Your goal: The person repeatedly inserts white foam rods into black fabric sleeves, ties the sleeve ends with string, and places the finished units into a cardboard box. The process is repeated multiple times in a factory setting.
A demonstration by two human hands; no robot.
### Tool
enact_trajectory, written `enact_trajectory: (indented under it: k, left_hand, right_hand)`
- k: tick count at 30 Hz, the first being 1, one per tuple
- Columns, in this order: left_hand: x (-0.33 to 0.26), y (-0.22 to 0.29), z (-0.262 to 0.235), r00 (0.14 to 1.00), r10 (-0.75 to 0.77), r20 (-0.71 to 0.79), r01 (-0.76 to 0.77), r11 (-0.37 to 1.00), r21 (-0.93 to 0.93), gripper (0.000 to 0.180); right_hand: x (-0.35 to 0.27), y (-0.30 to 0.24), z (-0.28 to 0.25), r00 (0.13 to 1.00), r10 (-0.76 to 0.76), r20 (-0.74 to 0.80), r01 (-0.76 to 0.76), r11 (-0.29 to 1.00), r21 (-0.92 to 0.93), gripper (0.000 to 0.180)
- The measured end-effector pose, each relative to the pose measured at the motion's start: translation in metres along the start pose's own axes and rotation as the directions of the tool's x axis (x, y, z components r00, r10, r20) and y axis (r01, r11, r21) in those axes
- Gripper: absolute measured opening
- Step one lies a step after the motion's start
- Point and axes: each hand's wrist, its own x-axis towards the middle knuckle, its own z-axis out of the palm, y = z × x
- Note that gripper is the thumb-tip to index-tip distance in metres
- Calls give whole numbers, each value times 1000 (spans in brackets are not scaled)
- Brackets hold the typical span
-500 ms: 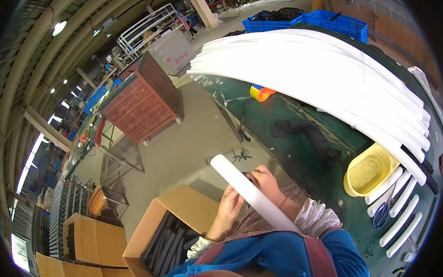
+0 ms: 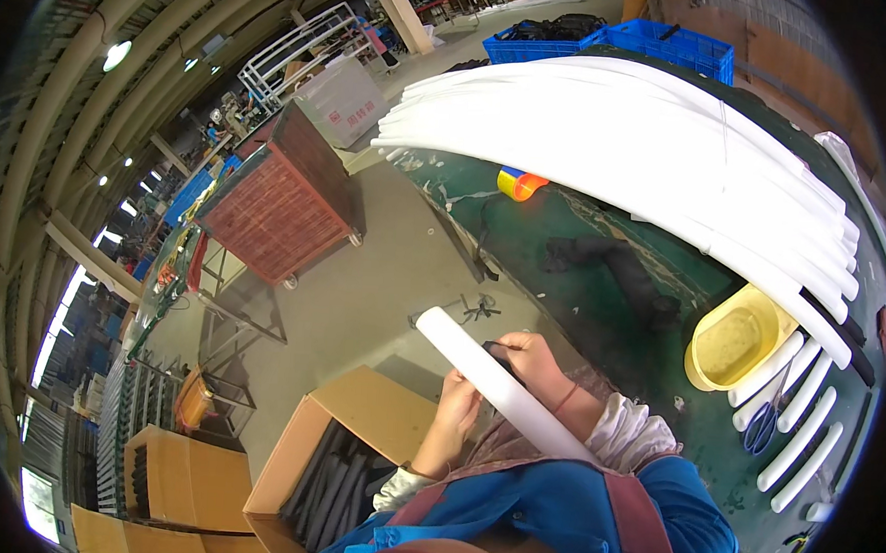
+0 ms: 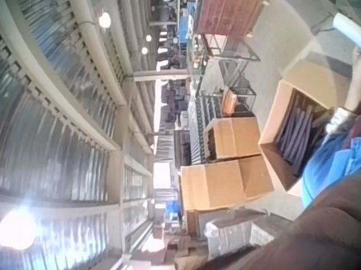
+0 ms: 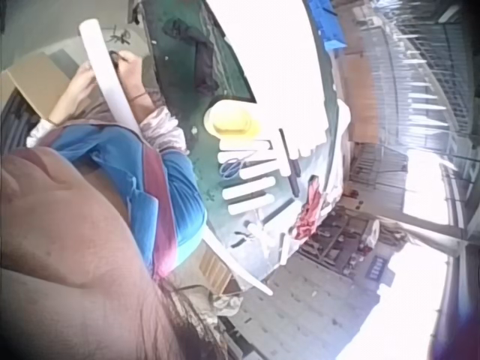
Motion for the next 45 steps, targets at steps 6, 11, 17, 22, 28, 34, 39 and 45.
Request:
enact_trajectory:
  k: [6,11,17,22,28,34,39,45]
  left_hand:
    - [16,9,33,934,220,-282,-167,965,203,13]
    - [24,12,28,867,376,-328,-81,754,652,9]
    - [8,1,34,855,483,-190,-184,624,760,10]
    - [8,13,28,896,390,-211,-183,759,625,9]
    - [-7,6,49,908,419,-14,-69,184,981,20]
    - [-10,2,47,893,449,-30,-137,335,932,26]
    - [2,8,21,939,334,-85,-106,513,852,35]
    - [-3,-11,23,894,445,-46,-28,158,987,13]
  right_hand:
    - [10,41,-12,983,66,170,-115,946,302,14]
    - [5,40,6,997,-17,73,9,995,104,13]
    - [6,42,-7,993,-25,116,33,997,-72,13]
    - [2,36,-7,967,-250,46,249,897,-365,19]
    - [2,23,-6,891,-450,57,333,564,-756,15]
    - [1,35,-16,880,-465,97,362,525,-770,18]
    - [-3,32,-3,871,-455,186,425,509,-748,20]
    - [-6,25,-9,932,-259,252,361,660,-659,23]
